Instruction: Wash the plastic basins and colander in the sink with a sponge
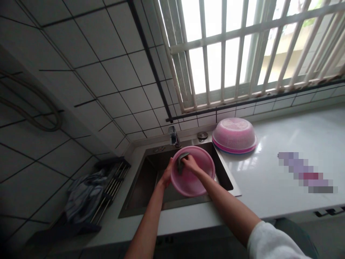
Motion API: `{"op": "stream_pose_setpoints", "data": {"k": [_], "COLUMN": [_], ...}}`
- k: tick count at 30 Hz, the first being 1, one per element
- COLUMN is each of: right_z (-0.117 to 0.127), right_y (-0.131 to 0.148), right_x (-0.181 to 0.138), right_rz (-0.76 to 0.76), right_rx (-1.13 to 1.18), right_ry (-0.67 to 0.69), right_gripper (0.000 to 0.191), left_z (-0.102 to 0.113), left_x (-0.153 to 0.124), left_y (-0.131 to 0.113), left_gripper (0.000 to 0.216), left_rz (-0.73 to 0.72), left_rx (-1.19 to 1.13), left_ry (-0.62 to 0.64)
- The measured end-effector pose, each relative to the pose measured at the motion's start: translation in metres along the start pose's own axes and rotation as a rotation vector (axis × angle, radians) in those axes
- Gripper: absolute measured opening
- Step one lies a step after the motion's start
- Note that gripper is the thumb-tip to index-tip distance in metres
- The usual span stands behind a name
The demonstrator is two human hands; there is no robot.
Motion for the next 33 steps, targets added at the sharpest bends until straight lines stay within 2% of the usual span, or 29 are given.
{"op": "stream_pose_setpoints", "data": {"k": [2, 4, 6, 9, 11, 13, 15, 17, 19, 21, 25, 27, 29, 33], "right_z": [0.024, 0.029, 0.011, -0.039, -0.057, -0.051, -0.022, 0.011, 0.03, 0.026, -0.032, -0.049, -0.039, 0.024], "right_y": [0.008, 0.015, 0.02, 0.021, 0.02, 0.022, 0.025, 0.027, 0.029, 0.029, 0.018, 0.013, 0.013, 0.016], "right_x": [0.006, 0.006, 0.002, -0.019, -0.029, -0.024, -0.009, 0.002, 0.007, 0.005, -0.016, -0.024, -0.017, 0.008], "right_rz": [0.001, 0.018, 0.032, -0.002, -0.025, -0.015, 0.005, 0.009, 0.002, 0.008, -0.044, -0.082, -0.067, -0.04], "right_rx": [0.03, 0.039, 0.061, 0.095, 0.108, 0.118, 0.114, 0.108, 0.101, 0.097, 0.145, 0.172, 0.17, 0.147], "right_ry": [-0.188, -0.218, -0.064, 0.32, 0.452, 0.368, 0.123, -0.12, -0.235, -0.19, 0.228, 0.351, 0.267, -0.171], "right_gripper": [0.021, 0.023, 0.022, 0.019, 0.019, 0.019, 0.019, 0.021, 0.024, 0.025, 0.02, 0.019, 0.019, 0.025], "left_z": [-0.009, -0.011, -0.006, 0.009, 0.017, 0.02, 0.013, -0.001, -0.013, -0.017, 0.002, 0.011, 0.012, -0.002], "left_x": [-0.001, -0.001, 0.0, 0.002, 0.003, 0.004, 0.004, 0.002, 0.0, -0.003, -0.004, -0.004, -0.002, 0.001], "left_y": [0.002, 0.004, 0.007, 0.012, 0.014, 0.013, 0.012, 0.009, 0.006, 0.005, 0.011, 0.013, 0.011, 0.003], "left_gripper": [0.07, 0.07, 0.069, 0.069, 0.069, 0.066, 0.063, 0.062, 0.063, 0.064, 0.066, 0.069, 0.07, 0.069], "left_rz": [0.025, 0.043, 0.065, 0.096, 0.106, 0.107, 0.096, 0.078, 0.066, 0.066, 0.121, 0.141, 0.119, 0.019], "left_rx": [-0.042, -0.065, -0.066, -0.043, -0.026, -0.011, -0.016, -0.05, -0.084, -0.089, -0.024, -0.001, 0.002, -0.025], "left_ry": [0.072, 0.095, 0.073, -0.002, -0.052, -0.084, -0.062, 0.018, 0.1, 0.122, -0.011, -0.066, -0.061, 0.031]}}
Point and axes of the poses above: each hand's wrist, its own x-axis towards the middle knuckle, its own z-axis out of the back of the hand, y = z × x, the point moved 8 cm from there along x, towards the middle knuckle, and after that the axes turned 12 degrees about z, right-handed, at the moved point
